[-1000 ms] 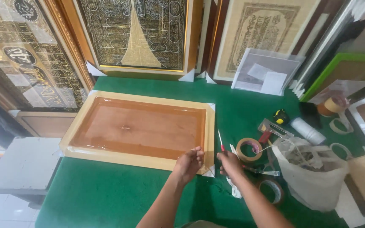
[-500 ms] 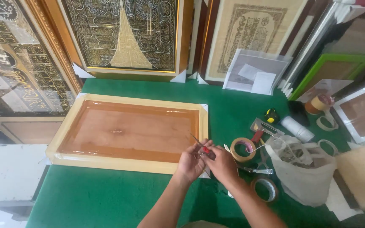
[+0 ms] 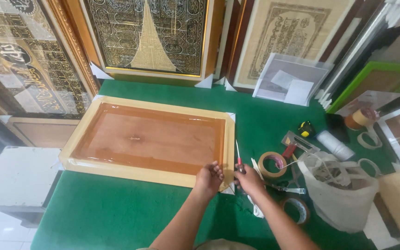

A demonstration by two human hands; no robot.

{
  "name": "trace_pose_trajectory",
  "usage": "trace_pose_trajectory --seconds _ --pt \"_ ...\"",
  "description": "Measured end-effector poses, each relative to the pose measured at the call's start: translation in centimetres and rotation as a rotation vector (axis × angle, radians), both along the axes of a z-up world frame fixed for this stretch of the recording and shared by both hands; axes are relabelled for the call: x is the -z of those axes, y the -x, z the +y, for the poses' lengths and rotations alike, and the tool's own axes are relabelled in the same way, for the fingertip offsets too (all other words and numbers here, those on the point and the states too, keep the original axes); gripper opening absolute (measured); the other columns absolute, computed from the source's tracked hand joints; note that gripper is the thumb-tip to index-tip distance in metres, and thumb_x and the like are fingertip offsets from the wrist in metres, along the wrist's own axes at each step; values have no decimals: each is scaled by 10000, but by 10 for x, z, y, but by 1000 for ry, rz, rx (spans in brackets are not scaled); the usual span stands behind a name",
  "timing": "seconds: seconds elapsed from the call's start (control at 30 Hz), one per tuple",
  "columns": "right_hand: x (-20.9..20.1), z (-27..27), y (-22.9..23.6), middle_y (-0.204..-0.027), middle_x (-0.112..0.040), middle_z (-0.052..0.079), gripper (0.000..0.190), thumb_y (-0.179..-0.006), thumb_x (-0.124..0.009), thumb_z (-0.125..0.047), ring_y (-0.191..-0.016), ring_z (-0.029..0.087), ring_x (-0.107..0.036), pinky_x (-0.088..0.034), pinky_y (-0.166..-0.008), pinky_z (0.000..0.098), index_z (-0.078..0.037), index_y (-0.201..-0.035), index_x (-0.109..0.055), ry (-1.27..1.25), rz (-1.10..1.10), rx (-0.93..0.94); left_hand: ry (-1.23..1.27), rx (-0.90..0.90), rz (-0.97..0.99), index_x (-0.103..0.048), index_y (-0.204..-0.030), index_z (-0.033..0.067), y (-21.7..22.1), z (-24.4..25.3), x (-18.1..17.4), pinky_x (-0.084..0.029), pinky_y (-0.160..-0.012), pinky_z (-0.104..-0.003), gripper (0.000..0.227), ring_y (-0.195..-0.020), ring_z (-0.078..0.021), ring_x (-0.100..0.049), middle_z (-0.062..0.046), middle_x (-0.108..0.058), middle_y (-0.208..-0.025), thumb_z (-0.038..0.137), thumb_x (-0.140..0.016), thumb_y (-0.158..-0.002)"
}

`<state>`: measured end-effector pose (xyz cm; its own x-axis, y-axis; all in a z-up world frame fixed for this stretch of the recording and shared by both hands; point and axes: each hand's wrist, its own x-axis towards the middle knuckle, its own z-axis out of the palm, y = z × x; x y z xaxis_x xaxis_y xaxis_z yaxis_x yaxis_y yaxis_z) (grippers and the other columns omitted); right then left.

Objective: Attaching hanging hardware to the back of a framed picture using a screwdriver.

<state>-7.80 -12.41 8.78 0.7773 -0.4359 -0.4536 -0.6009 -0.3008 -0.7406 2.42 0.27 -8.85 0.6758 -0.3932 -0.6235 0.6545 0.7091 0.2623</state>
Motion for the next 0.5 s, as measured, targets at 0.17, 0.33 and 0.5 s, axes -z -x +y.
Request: trace_pose_trajectory --seconds 0.17,0.33,0.5 --pt "10 3 -12 -958 -867 79 454 -887 -778 -442 -743 261 -861 -711 -694 411 -217 -1274 -852 79 -7 -73 124 -3 -69 -446 -1703 31 27 18 -83 -534 -1219 -477 634 -1527 -391 -594 -211 -599 -1655 178 -490 -1088" --pt "-56 34 2 -1164 -880 61 502 -872 -802 -577 -1165 319 -820 -659 -995 454 -249 -1248 -861 238 -85 -167 265 -25 -68 -633 -1569 -21 34 21 -138 -673 -1011 -451 680 -1388 -409 -706 -247 -655 -1605 496 -416 -1184" --pt "-65 48 6 -1142 -853 202 332 -867 -858 -265 -1162 467 -774 -648 -965 532 -96 -1151 -890 377 -455 -303 267 70 -155 -634 -1570 -35 37 14 -142 -659 -1044 -517 1012 -1293 -384 -756 -254 -647 -1618 775 -212 -1133"
